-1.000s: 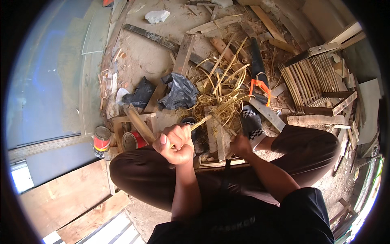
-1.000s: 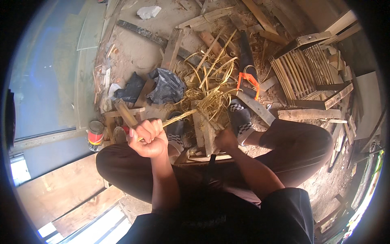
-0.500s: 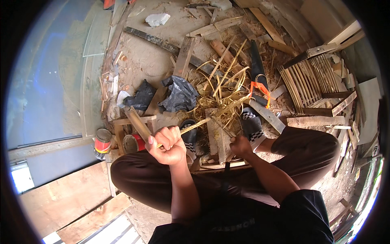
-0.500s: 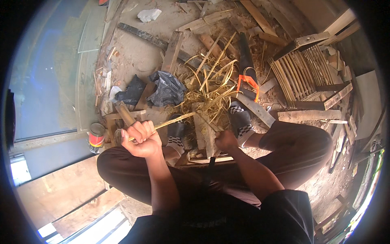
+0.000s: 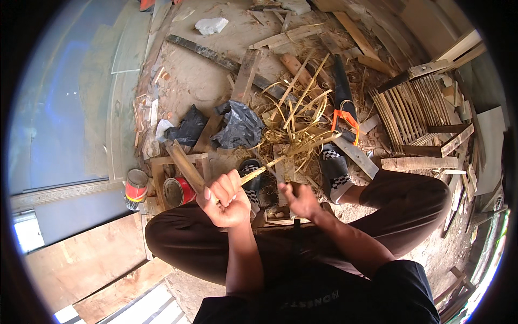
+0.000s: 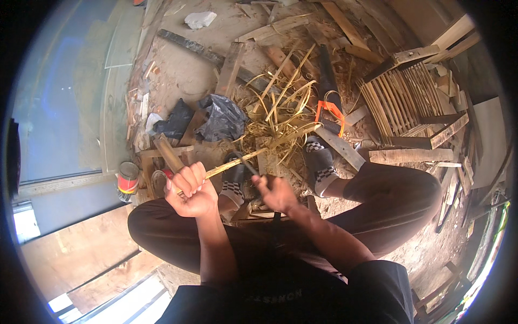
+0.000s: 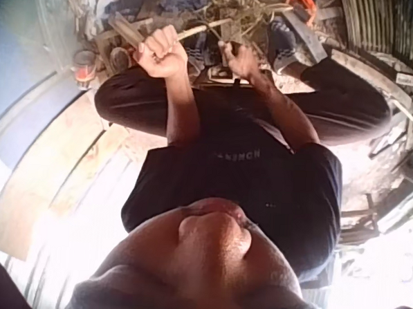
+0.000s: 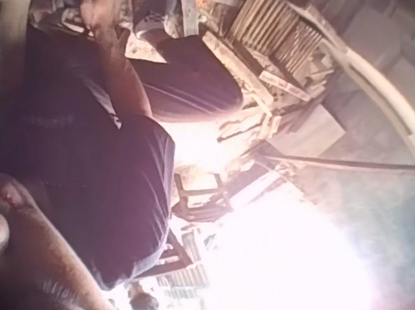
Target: The person sits on the floor and uses a knife to shave thin strips from long bamboo sticks. They repeatedly rotate the sticks and pull the knife along their length to remove the outer layer, producing a pile of shavings.
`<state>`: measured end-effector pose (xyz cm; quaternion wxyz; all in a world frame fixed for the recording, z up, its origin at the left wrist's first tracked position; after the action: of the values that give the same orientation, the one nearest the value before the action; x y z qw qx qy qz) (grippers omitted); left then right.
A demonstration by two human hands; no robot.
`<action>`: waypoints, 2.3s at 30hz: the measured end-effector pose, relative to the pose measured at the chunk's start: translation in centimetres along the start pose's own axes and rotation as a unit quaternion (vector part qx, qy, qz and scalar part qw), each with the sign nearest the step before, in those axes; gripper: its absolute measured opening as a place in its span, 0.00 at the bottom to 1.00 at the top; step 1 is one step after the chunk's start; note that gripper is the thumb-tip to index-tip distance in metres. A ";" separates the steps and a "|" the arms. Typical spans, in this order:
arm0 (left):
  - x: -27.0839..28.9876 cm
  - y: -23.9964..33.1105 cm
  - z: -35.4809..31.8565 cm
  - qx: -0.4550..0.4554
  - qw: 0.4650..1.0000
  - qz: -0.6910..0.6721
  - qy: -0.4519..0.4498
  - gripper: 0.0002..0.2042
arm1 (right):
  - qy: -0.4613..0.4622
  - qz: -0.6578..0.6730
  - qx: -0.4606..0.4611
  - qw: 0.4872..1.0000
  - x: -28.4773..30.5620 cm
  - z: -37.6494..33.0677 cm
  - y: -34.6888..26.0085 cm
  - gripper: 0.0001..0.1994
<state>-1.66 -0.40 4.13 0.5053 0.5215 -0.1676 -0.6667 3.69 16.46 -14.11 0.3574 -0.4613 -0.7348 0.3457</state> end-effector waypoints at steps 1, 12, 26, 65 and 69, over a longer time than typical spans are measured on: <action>0.1 0.2 -0.1 -0.003 1.000 0.000 -0.015 0.23 | -0.006 -0.022 0.027 0.999 -0.1 -1.2 -3.5 0.27; -0.8 0.3 -0.9 -0.057 0.997 0.048 0.019 0.22 | 0.056 -0.046 0.037 0.997 0.4 -2.8 -2.6 0.26; -3.0 -1.0 -0.5 -0.060 0.991 0.071 0.093 0.23 | -0.009 -0.116 -0.084 0.990 0.4 -0.6 2.6 0.34; -2.6 0.5 0.1 -0.186 0.953 0.236 0.051 0.29 | -0.016 0.011 0.073 0.997 1.2 -5.1 -10.3 0.21; -1.3 0.6 0.4 -0.150 0.954 0.248 0.071 0.31 | -0.012 -0.028 0.043 0.999 1.5 -4.6 -10.4 0.23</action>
<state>-1.77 0.31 5.46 0.7380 0.4275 -0.1536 -0.4990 2.57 15.20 -2.73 0.3778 -0.4202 -0.7363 0.3723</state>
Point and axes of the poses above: each hand's wrist, its own z-axis towards the middle knuckle, its own x-axis out of the back of the hand, y = z × x, the point moved 7 cm from there along z, towards the middle knuckle, and after that the axes turned 4 degrees about z, right-handed, at the moved point
